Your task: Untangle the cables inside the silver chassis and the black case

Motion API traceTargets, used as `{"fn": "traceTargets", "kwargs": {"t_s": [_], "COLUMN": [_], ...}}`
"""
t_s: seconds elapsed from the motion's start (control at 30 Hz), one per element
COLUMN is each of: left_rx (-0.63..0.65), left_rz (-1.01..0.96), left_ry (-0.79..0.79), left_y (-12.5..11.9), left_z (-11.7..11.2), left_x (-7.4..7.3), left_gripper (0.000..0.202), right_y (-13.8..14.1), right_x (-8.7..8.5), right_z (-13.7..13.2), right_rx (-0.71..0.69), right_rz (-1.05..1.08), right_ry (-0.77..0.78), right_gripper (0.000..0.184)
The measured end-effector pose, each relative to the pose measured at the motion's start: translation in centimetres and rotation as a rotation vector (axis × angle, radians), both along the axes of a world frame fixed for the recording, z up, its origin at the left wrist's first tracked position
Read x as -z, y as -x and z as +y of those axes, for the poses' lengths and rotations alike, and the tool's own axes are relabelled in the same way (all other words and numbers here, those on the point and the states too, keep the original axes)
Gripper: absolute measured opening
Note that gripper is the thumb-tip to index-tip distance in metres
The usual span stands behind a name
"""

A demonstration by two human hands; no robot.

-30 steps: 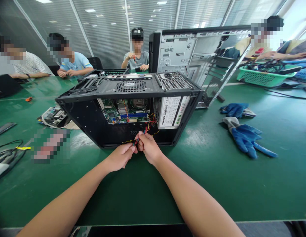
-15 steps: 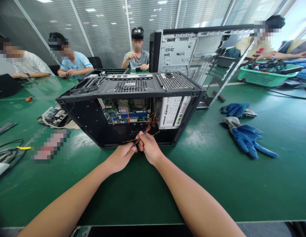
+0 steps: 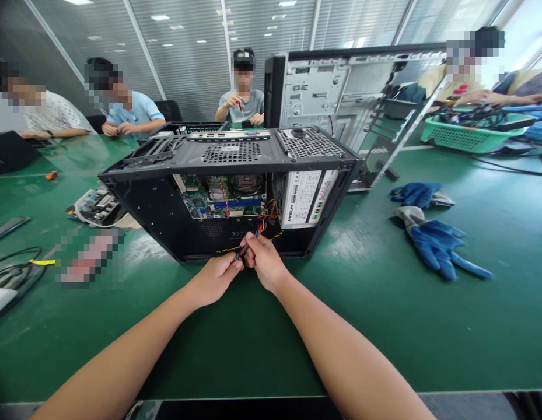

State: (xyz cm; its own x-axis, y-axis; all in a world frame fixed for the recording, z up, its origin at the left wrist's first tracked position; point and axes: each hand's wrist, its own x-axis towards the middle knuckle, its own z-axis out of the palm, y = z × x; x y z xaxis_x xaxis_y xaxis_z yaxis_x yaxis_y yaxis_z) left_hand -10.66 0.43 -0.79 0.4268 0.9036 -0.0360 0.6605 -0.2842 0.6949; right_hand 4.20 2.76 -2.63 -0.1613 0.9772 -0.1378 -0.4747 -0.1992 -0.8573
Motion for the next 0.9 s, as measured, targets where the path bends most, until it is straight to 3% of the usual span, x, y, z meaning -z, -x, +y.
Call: {"fn": "traceTargets", "kwargs": {"t_s": [0.5,0.9], "left_rx": [-0.049,-0.033], "left_rz": [0.415,0.044], "left_ry": [-0.181,-0.053], "left_y": [-0.55,-0.04], "left_z": [-0.7,-0.51], "left_x": [0.38,-0.11], "left_gripper": [0.025,0.023], "right_y": [-0.02,-0.05], "right_x": [-0.03,0.04], "right_z": [0.05,0.03], "right_rx": [0.007,0.015], "right_rz": [0.007,-0.011], "right_ry": [-0.015,-0.001], "right_gripper": [0.036,0.035]}}
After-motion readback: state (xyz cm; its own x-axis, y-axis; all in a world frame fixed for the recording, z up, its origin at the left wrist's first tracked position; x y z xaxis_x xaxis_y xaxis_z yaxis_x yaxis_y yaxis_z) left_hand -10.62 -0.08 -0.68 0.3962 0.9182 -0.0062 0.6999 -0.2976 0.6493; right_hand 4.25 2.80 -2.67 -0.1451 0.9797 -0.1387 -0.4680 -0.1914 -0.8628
